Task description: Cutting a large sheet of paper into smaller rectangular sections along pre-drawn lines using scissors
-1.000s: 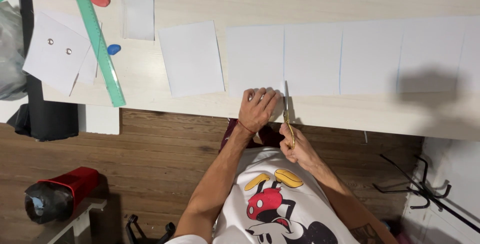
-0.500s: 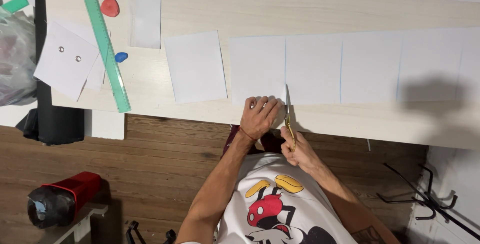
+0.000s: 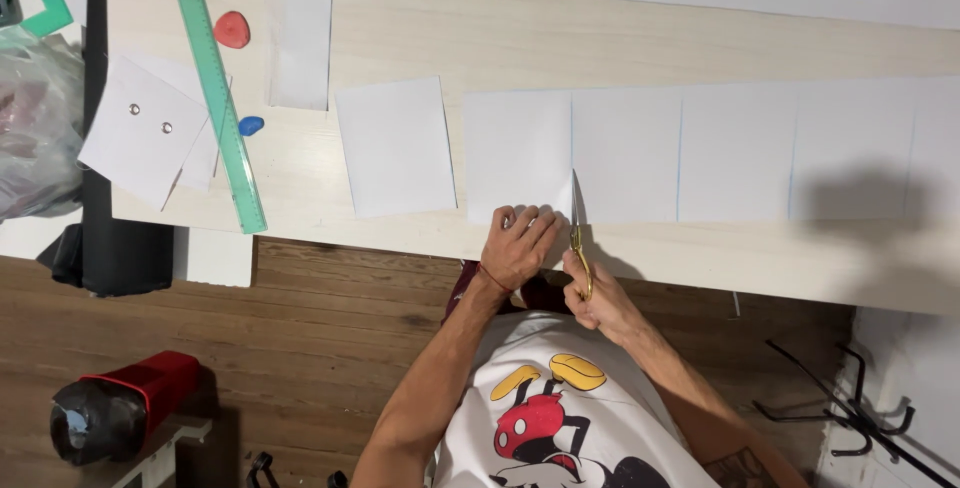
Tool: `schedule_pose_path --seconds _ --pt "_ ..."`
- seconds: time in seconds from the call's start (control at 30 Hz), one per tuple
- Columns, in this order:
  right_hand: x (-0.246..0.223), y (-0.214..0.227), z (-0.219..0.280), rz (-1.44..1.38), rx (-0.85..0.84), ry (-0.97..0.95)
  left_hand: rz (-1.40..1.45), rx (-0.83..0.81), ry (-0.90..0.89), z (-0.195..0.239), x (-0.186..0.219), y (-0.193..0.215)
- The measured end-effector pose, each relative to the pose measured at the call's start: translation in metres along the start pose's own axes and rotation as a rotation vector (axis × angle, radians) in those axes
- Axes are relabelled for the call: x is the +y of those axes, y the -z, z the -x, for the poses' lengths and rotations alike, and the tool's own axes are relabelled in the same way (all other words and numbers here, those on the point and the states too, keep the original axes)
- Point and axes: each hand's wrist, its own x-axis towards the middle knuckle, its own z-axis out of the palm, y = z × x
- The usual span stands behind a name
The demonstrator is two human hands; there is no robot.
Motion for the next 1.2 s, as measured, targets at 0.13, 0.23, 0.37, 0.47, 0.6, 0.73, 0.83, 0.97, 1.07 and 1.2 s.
schedule_pose_path --seconds 0.13,0.23,0.37,0.47,0.6,0.73,0.83,0.97,1.07,1.2 --pt "0.001 0.006 -0.007 0.002 0.000 0.008 -0.011 0.004 -0.005 -0.002 0.000 0.002" --pt "-0.003 0.005 -0.011 0.001 0.004 0.023 0.001 0.000 -0.003 -0.002 -0.003 0.000" --pt "-0.012 0.003 -0.012 0.019 0.009 -0.009 -0.005 -0.005 -0.007 0.001 -0.003 -0.001" --pt "-0.029 -0.008 -0.007 0.013 0.018 0.000 -0.006 0.000 -0.013 -0.002 -0.003 0.000" --pt "-0.023 0.003 -0.012 0.032 0.005 0.000 -0.016 -0.010 -0.041 -0.006 -0.003 0.002" --pt "-0.025 -0.001 -0.021 -0.012 0.007 0.020 -0.005 -0.026 -0.024 0.001 -0.004 -0.005" --pt "-0.028 -0.003 -0.016 -0.013 0.006 0.014 -0.005 -0.037 -0.016 0.002 -0.002 -0.002" --pt "-0.026 0.003 -0.019 -0.070 0.015 -0.002 0.056 -0.072 -0.030 0.002 -0.004 -0.005" --pt "-0.038 0.002 -0.014 -0.092 0.017 -0.025 0.091 -0.161 -0.015 0.009 -0.002 -0.005" --pt "-0.045 0.005 -0.011 -0.110 0.003 -0.048 0.060 -0.264 0.016 0.012 0.005 0.003"
